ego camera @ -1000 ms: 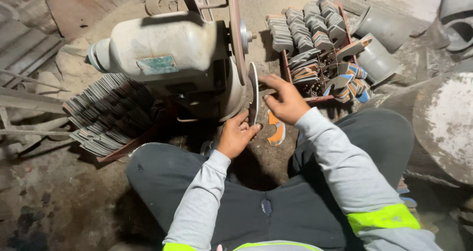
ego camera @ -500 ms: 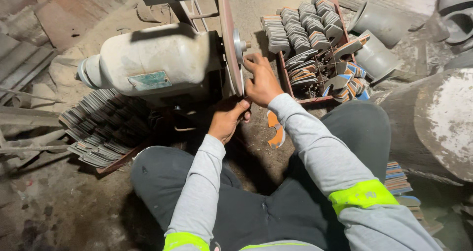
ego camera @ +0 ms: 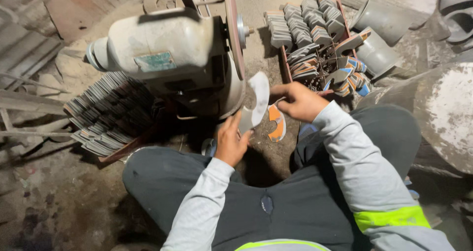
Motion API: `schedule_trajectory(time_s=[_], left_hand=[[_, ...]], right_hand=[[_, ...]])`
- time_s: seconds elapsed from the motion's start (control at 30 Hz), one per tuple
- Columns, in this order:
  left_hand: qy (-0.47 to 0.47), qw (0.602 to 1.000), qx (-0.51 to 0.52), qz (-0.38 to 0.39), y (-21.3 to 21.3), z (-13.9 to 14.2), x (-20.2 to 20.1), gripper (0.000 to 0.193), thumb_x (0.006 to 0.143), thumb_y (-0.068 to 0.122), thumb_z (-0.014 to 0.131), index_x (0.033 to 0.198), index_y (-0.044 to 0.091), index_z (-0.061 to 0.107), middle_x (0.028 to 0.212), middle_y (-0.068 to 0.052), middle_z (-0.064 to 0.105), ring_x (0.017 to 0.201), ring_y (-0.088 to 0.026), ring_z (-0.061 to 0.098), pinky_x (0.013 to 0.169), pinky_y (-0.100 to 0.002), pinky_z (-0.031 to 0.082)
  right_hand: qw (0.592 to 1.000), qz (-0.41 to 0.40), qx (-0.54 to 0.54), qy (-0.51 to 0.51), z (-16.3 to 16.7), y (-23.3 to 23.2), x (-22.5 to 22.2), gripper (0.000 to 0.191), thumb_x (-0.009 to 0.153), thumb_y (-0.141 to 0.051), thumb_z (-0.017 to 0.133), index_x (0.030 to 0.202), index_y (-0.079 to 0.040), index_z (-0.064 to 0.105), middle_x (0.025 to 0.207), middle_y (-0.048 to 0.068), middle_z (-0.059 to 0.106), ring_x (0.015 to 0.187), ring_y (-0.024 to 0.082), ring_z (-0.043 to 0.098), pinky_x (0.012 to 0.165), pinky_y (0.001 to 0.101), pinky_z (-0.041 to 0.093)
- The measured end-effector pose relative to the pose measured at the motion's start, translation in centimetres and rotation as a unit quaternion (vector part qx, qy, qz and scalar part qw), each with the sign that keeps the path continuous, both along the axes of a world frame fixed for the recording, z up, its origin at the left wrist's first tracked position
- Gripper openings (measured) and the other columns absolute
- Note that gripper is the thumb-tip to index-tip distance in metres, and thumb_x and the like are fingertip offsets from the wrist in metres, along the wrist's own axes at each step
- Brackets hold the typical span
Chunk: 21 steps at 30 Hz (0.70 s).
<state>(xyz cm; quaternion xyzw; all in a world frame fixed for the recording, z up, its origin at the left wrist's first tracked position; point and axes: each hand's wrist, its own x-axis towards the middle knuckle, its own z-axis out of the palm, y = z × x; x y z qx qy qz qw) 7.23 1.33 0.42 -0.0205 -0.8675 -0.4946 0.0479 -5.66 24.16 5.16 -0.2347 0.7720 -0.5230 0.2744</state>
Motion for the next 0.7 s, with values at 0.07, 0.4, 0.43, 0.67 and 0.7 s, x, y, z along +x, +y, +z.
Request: schedule_trajectory(time_s=[0.07,0.4,0.43,0.67,0.7], left_hand=[[0.006,1.0,-0.01,-0.003,-0.1,0.5,-0.5,0.064,0.079,0.004,0.08,0.138,-0.009,0.058,0.096,-0.017,0.066,0.06,-0.02,0.062,0.058,-0.032,0.052],[-0.152,0.94,0.302,-0.047,0.0,-1.7,-4.9,0.044,0.096,0.013,0.072,0.135,-0.006,0.063,0.087,0.001,0.062,0.068,-0.004,0.053,0.059,-0.023,0.046],[-0.173,0.927,0.328,-0.049,-0.3,-1.9,-5.7,0.041,0.098,0.015,0.071,0.132,-0.006,0.065,0.086,0.001,0.063,0.067,-0.005,0.054,0.059,-0.023,0.046],[-0.208,0.851,0.482,-0.025,-0.8,-1.1,-9.4,0.023,0.103,0.02,0.072,0.108,-0.001,0.065,0.087,-0.001,0.059,0.072,-0.013,0.057,0.063,-0.03,0.049],[-0.215,0.84,0.497,-0.02,-0.8,-0.8,-9.7,0.021,0.102,0.019,0.072,0.108,0.0,0.065,0.088,-0.001,0.06,0.071,-0.013,0.056,0.063,-0.03,0.048]], right_hand=[[0.999,-0.017,-0.028,0.014,0.3,0.3,-0.1,0.05,0.084,-0.004,0.056,0.133,0.004,0.062,0.122,0.015,0.075,0.111,0.017,0.068,0.097,0.0313,0.053],[0.973,-0.086,-0.022,0.214,-0.5,-4.7,-1.0,0.061,0.081,0.003,0.055,0.142,0.004,0.055,0.132,0.023,0.057,0.124,0.036,0.058,0.105,0.0368,0.048],[0.971,-0.093,-0.011,0.218,-1.1,-5.3,-1.4,0.063,0.08,0.003,0.055,0.143,0.005,0.054,0.134,0.024,0.055,0.125,0.038,0.057,0.105,0.0374,0.048],[0.957,-0.118,0.037,0.262,-4.6,-7.6,-6.1,0.064,0.076,0.004,0.055,0.14,0.009,0.053,0.14,0.026,0.05,0.133,0.043,0.047,0.116,0.0429,0.038],[0.958,-0.123,0.042,0.257,-4.8,-7.7,-6.5,0.062,0.077,0.004,0.055,0.138,0.009,0.054,0.141,0.026,0.05,0.134,0.043,0.047,0.117,0.0425,0.037]])
